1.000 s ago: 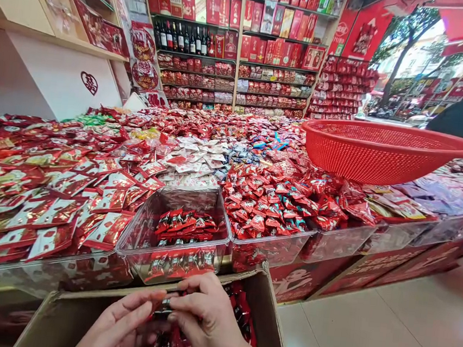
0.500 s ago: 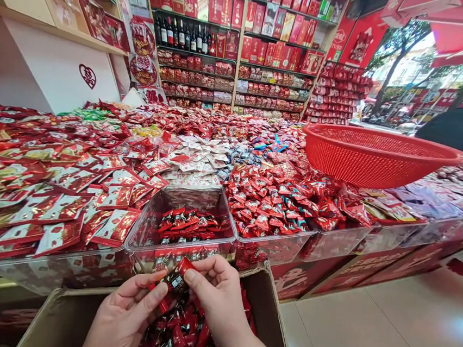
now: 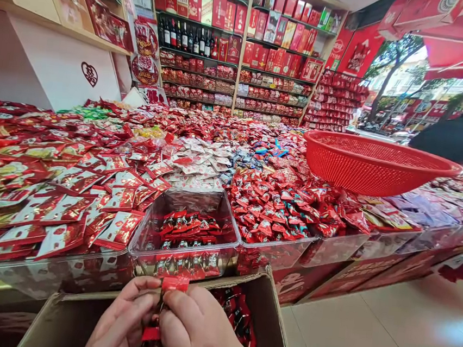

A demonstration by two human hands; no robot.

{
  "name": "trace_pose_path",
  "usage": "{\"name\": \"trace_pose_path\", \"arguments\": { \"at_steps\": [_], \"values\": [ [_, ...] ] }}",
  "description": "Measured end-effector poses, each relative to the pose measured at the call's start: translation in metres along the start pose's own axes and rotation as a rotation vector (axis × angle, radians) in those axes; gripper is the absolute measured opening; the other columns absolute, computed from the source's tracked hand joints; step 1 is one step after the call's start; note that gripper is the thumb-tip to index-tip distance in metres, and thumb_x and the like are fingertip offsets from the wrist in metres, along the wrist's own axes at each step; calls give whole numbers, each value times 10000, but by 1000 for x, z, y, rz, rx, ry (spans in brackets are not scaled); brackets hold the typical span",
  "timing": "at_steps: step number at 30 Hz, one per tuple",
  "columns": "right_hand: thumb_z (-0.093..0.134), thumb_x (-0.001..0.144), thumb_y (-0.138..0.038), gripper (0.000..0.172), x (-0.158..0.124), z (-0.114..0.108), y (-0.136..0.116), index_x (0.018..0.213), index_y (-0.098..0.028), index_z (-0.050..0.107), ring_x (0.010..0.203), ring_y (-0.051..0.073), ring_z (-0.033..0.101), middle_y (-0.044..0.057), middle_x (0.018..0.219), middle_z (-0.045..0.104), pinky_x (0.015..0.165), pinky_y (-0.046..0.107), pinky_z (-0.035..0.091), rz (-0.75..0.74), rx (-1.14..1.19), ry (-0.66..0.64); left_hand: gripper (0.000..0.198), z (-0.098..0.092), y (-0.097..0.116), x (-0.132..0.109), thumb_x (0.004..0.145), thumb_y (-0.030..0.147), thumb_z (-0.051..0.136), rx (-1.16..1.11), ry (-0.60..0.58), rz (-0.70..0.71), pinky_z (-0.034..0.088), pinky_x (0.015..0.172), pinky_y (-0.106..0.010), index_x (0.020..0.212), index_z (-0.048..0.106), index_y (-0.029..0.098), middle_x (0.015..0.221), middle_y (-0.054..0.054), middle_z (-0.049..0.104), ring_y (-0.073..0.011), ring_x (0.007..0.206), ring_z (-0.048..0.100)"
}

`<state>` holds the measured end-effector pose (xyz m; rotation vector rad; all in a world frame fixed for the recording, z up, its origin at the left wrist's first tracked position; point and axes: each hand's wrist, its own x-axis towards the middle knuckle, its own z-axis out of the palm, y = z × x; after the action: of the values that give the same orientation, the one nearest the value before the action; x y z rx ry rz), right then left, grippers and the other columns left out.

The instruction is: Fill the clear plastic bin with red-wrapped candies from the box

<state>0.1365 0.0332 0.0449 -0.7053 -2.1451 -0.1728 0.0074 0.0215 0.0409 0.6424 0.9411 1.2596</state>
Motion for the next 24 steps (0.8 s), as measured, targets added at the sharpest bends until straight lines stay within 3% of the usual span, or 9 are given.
{"name": "trace_pose_path", "arguments": {
  "at_steps": [2,5,9,12,16,18,20,24],
  "values": [
    [442,755,-112,134,-3,2,0,862,-116,523,615,101,469,63,753,585,541,197,416,16,15,5,355,-1,2,2,635,350,622,43,-34,-43,354,421,-185,935,486,217,558,37,566,-92,439,478],
    [424,783,-178,116,-13,8,0,814,-135,527,513,79,426,9,582,526,473,169,382,37,74,-22,419,-4,-1,6,660,373,598,250,-23,-20,313,399,-168,1014,441,211,493,55,543,-78,402,432],
    [414,807,-256,173,-17,1,0,703,-176,527,451,80,374,-16,506,481,412,180,333,-47,59,-196,412,-7,-2,6,672,395,575,354,-4,62,374,480,-180,1019,457,205,517,47,563,-98,476,494],
    [435,795,-256,146,3,-25,7,727,-184,542,491,80,418,-10,538,514,461,179,365,-31,123,-348,413,-16,-2,6,699,441,516,337,11,19,353,405,-188,1033,451,207,472,54,538,-101,387,476],
    [361,801,-144,165,53,-42,40,770,-179,519,683,93,486,27,763,549,595,195,399,139,32,-325,364,-47,-14,15,692,450,502,534,-31,-59,331,383,-180,935,501,180,475,52,513,-88,380,441],
    [376,772,-130,140,75,-30,68,767,-143,515,749,128,485,62,817,534,649,240,396,115,-131,-380,289,-63,-25,20,690,411,503,694,-90,-73,375,439,-201,856,533,177,526,44,511,-99,447,459],
    [403,754,-134,114,89,-8,96,728,-124,514,741,155,486,66,746,529,675,278,387,67,-312,-520,225,-73,-33,22,722,375,457,887,-135,20,395,498,-214,795,553,185,561,30,518,-118,516,480],
    [352,776,-108,172,97,33,135,836,-119,514,709,157,523,83,802,532,591,251,392,16,-434,-803,205,-81,-37,19,761,323,409,1183,-341,134,397,594,-201,784,578,209,663,8,599,-136,631,530]
  ]
}}
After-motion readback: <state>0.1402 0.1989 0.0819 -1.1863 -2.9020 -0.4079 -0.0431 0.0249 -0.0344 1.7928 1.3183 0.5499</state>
